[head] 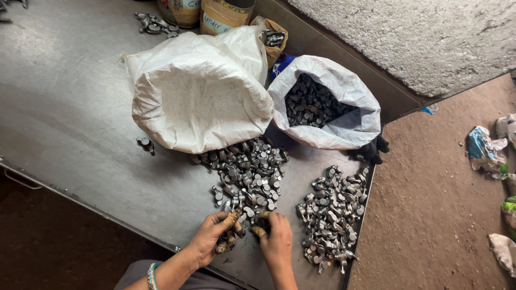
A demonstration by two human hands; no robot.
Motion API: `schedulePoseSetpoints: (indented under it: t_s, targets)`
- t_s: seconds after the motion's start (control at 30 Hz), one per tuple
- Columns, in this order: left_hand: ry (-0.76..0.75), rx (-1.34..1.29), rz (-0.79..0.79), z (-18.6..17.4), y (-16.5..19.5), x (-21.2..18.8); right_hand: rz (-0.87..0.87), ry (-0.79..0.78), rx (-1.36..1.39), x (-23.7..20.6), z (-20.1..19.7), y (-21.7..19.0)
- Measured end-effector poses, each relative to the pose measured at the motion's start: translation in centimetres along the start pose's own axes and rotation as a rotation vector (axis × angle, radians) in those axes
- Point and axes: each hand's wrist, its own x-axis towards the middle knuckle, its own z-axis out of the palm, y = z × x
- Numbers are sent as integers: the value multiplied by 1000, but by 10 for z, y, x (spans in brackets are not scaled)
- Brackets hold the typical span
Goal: The person sorts small metal parts by hand on a metal table. They pick up individual pieces, inspect them, and place them into piles or into a white sack. The hands are visibly dirty from handling the parts.
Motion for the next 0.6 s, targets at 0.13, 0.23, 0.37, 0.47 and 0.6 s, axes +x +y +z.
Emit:
schedulePoseSetpoints:
  t_s: [0.13, 0.23, 0.37, 0.47, 0.6]
  targets:
    - [-8, 29, -11, -4, -2, 2, 293, -24, 1066, -5, 2, 39]
    - [-44, 34, 16, -3, -4, 3, 624, -77, 1718, -13, 0, 71]
    - [12, 13, -35, 2, -5, 4, 598, -145, 1885, -24, 4, 95]
    - [38, -2, -53, 4, -4, 3, 608, -136, 1843, -27, 8, 100]
    - [3, 9, -25, 2, -3, 3, 584, -165, 1811, -27, 10, 98]
